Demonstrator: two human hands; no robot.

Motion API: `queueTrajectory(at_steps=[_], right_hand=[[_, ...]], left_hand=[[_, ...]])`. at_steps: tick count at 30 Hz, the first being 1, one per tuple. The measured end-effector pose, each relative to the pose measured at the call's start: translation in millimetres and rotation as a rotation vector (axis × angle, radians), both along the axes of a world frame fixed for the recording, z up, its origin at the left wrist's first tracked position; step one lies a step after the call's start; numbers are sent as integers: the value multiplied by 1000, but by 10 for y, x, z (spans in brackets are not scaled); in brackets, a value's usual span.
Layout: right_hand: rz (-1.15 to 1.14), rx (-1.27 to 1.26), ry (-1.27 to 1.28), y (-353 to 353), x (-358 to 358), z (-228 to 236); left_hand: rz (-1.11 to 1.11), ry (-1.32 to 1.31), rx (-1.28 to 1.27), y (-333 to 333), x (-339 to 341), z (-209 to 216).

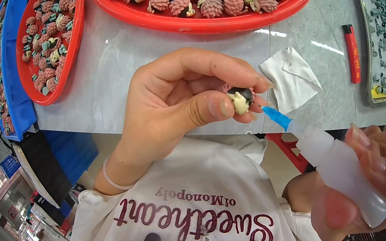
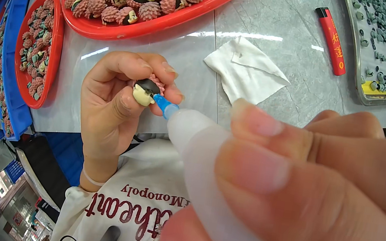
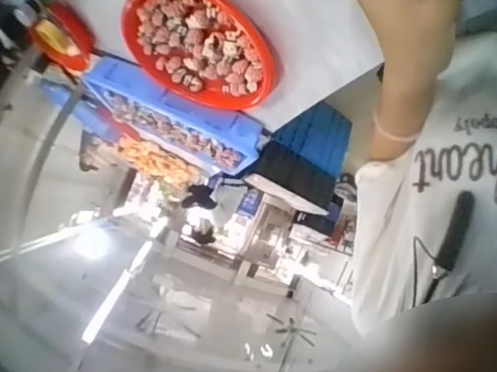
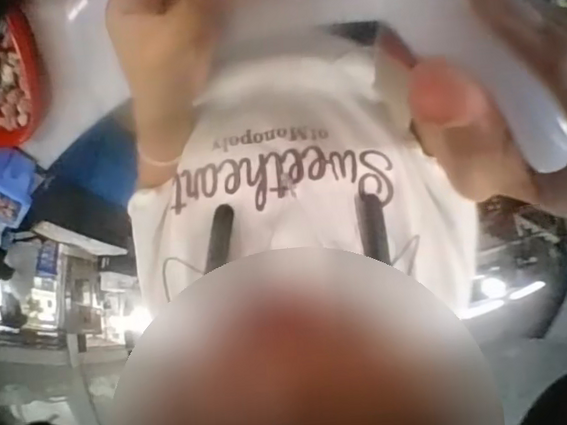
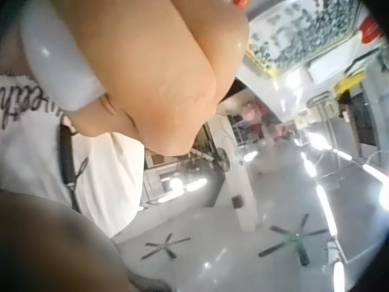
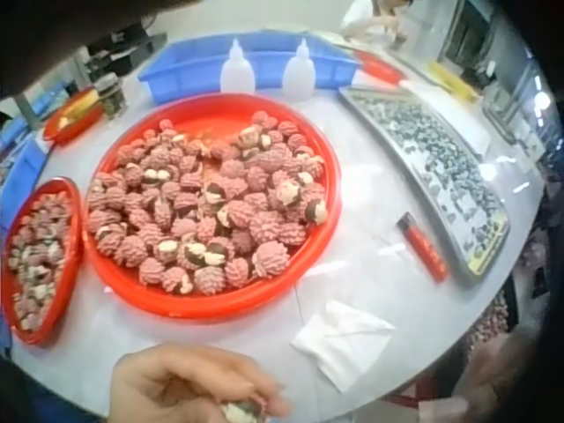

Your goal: The person assembles small plastic figurines by applying glue from a bottle to the figurine heads and attaching them to the figurine bodies.

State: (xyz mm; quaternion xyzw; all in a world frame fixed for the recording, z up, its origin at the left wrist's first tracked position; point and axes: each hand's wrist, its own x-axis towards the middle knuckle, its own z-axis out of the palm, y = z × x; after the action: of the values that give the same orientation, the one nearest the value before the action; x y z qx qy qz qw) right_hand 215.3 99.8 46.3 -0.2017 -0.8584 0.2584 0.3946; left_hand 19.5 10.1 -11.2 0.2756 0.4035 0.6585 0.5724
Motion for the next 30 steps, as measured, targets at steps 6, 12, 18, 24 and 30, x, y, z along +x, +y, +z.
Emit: queueTrajectory(at_steps=[6, 12, 18, 24, 30], right_hand=[[32, -141, 87, 55, -12, -62], [39, -538, 278, 68, -56, -119], [-214, -778, 484, 273, -183, -421], [-302, -367, 47, 444, -195, -596], [-266, -310, -42, 549, 47, -368]], left_hand=[[9, -6, 17, -6, -9, -17], [6, -39, -18, 15, 8, 30], [48, -67, 18, -32, 37, 22], [85, 10, -39, -13, 81, 9], [92, -2, -31, -1, 83, 24]])
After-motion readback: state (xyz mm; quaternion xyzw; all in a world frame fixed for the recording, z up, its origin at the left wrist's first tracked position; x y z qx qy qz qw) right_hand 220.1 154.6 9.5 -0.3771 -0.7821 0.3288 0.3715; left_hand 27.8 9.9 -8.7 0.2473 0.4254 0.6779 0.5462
